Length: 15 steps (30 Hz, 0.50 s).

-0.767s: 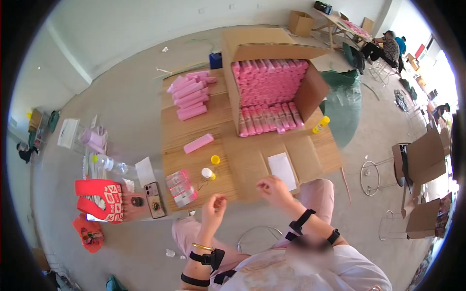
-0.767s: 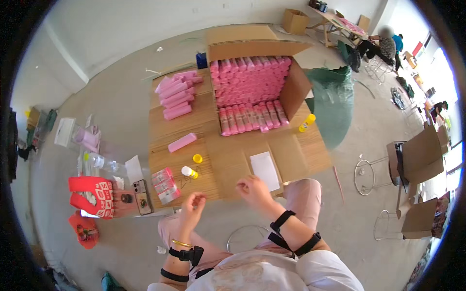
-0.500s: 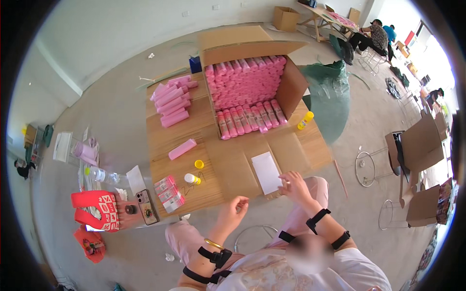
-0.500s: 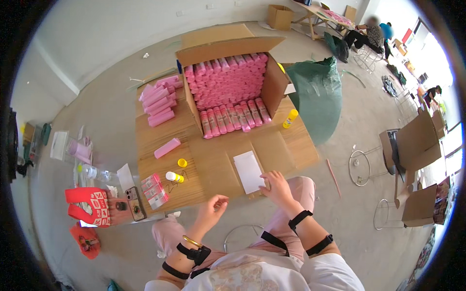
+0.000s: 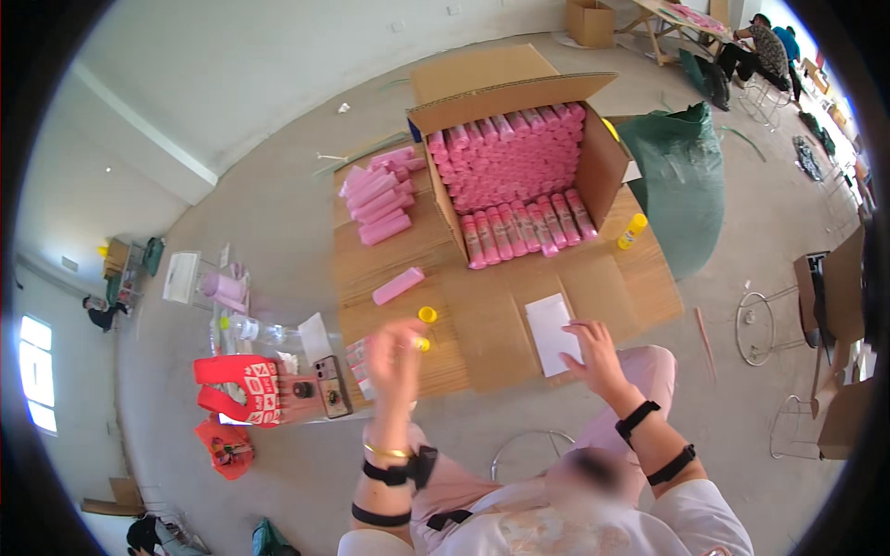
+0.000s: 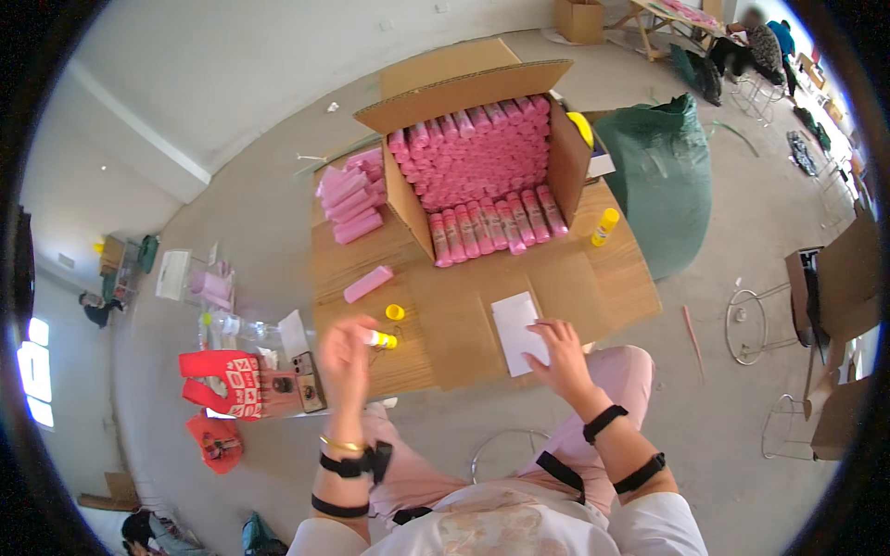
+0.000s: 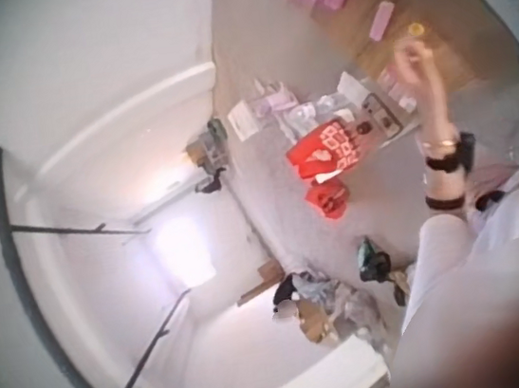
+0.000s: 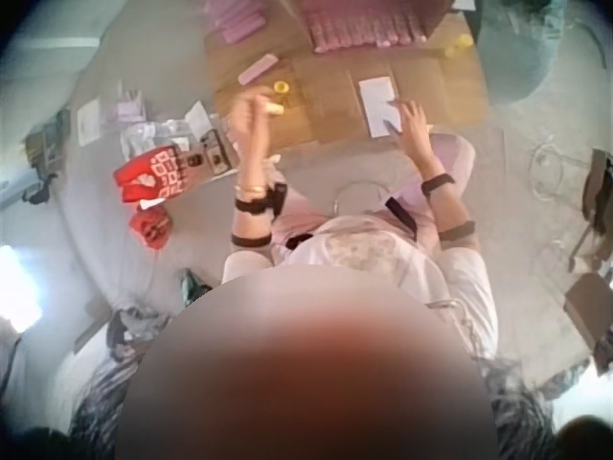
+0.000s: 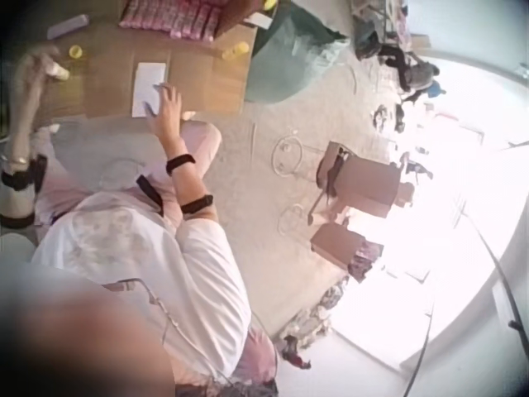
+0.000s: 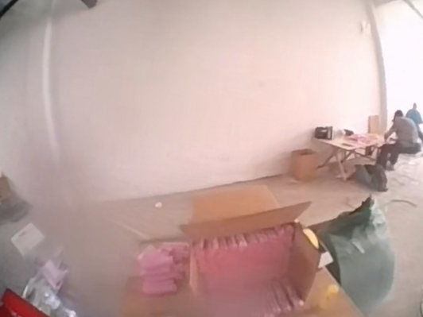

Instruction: The person is applying white adhesive labels to pink cylindrical products and organizing them.

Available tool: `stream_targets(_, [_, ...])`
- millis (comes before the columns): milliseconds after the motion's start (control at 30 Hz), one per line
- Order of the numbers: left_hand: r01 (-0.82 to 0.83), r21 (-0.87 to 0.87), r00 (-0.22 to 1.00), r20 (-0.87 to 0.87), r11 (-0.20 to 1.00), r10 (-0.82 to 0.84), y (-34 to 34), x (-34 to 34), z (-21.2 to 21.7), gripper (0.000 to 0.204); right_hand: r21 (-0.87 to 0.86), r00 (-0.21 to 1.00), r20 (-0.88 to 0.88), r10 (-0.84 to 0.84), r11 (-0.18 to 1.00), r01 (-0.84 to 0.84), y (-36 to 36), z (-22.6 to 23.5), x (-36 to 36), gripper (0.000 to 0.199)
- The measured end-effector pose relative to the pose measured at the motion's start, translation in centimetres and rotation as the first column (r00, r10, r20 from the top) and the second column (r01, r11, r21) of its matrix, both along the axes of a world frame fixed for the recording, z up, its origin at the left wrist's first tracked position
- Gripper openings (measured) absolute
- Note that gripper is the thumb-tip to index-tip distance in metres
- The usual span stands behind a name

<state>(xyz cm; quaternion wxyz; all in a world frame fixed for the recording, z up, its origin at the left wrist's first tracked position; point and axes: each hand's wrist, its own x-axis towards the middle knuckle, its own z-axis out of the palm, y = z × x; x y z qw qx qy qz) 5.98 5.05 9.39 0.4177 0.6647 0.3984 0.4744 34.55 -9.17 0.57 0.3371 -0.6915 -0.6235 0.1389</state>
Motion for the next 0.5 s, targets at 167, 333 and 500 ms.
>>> stream_targets(167, [-0.264, 0.036, 0.937, -0.228, 0.964, 0.265, 13.4, -8.2, -5.7, 0.022, -0.004, 0.990, -0.135, -0.050, 0.999, 0.050, 0.4, 1.8, -1.3, 0.030])
stream_targets(333, [0.009, 0.241, 0.673, -0.719, 0.970, 0.173, 16.6, -6.9, -10.8, 0.036, -0.070, 0.978, -0.194, -0.076, 0.996, 0.064, 0.3, 2.1, -1.9, 0.020])
stream_targets(500, [0.155, 0.068, 0.499, -0.866, 0.986, -0.018, 17.7, -6.0, -10.7, 0.045, -0.131, 0.974, -0.209, -0.083, 0.990, 0.056, 1.2, 2.2, -2.5, 0.016])
